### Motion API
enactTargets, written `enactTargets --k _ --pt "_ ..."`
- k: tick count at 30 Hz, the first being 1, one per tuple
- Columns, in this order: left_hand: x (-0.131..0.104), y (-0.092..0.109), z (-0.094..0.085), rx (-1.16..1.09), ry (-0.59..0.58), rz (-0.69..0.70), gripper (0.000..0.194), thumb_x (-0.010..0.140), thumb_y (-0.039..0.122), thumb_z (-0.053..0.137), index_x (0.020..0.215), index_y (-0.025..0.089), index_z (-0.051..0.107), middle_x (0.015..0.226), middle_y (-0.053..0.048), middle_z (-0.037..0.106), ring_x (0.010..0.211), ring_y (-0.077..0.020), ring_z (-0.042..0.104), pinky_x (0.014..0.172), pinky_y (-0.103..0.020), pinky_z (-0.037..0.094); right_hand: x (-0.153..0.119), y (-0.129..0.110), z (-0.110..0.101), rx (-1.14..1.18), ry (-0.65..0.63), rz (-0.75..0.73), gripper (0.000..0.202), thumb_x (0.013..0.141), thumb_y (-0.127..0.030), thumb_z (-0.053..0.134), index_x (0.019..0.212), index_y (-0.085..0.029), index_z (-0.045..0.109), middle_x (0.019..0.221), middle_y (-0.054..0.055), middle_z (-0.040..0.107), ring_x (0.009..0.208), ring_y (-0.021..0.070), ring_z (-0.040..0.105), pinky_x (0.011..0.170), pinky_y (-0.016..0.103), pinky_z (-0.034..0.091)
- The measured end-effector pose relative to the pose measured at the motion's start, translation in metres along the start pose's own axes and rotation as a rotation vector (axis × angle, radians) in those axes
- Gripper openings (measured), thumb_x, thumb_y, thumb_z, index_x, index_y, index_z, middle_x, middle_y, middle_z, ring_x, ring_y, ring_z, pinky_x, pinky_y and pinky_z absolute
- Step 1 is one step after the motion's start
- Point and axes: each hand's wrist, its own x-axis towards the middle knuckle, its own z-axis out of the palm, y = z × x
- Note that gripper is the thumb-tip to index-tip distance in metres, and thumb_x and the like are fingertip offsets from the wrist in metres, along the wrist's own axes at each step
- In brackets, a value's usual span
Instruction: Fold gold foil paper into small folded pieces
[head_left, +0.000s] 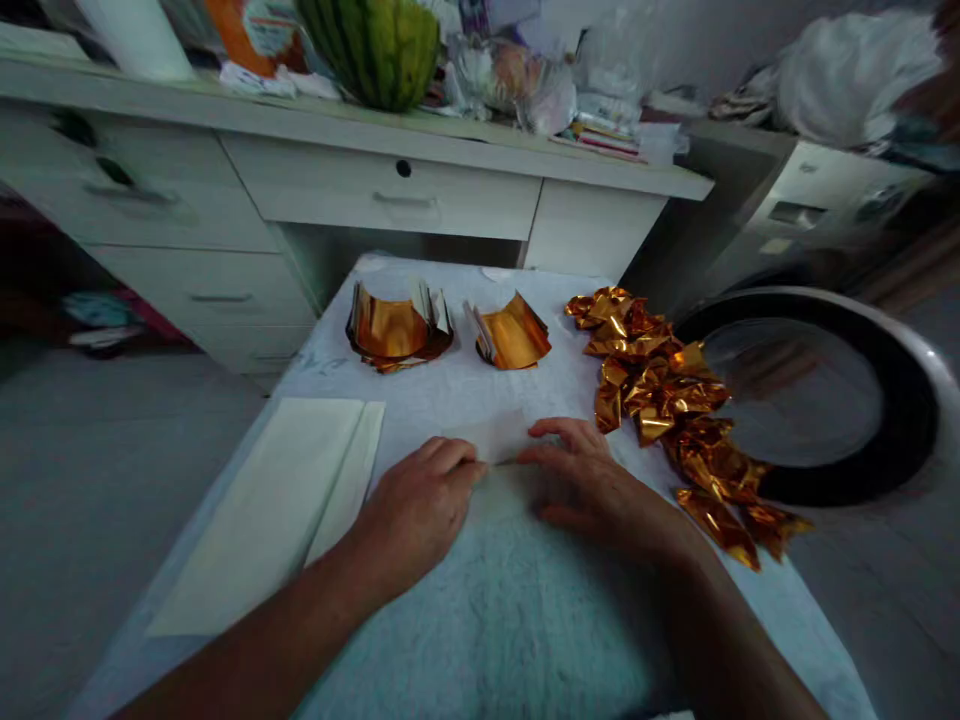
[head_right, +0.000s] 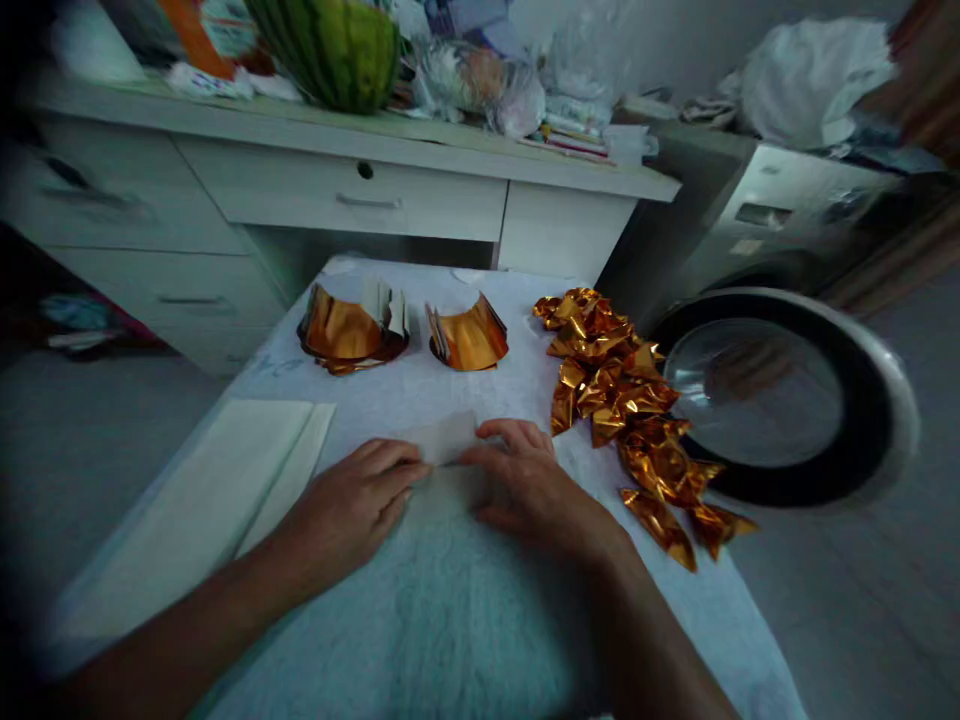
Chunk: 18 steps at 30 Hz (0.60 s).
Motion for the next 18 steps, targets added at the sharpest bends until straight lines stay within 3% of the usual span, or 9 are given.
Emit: enactTargets --k 6,12,18 --pt "-0.004 -0.001 -0.001 -0.025 0.003 0.005 0.025 0.090 0.008 0.049 0.107 0.018 0.065 0.108 -0.007 0.061 0.102 -0.0232 0.055 0.090 -0.040 0.052 0.002 -0.004 0.012 -0.115 0.159 -0.029 0.051 0.073 -0.009 0.069 0.120 -0.027 0.065 0.141 0.009 0.045 0.131 0.0327 0.034 0.108 0.053 0.029" --pt "-0.003 -0.002 0.000 -0.045 -0.023 -0.009 0.028 0.088 0.007 0.050 0.110 0.019 0.064 0.108 -0.006 0.059 0.102 -0.0231 0.054 0.090 -0.040 0.050 0.008 -0.007 0.019 -0.096 0.167 -0.139 0.044 0.076 -0.004 0.059 0.114 -0.024 0.067 0.119 0.005 0.064 0.120 0.0258 0.045 0.106 0.045 0.030" --pt "-0.003 0.000 0.000 -0.047 -0.045 -0.021 0.035 0.087 0.006 0.050 0.114 0.023 0.065 0.108 -0.006 0.057 0.102 -0.0238 0.052 0.089 -0.040 0.049 0.012 -0.016 0.022 -0.105 0.132 -0.159 0.040 0.074 -0.008 0.057 0.112 -0.019 0.066 0.106 0.007 0.064 0.109 0.0249 0.051 0.102 0.045 0.031"
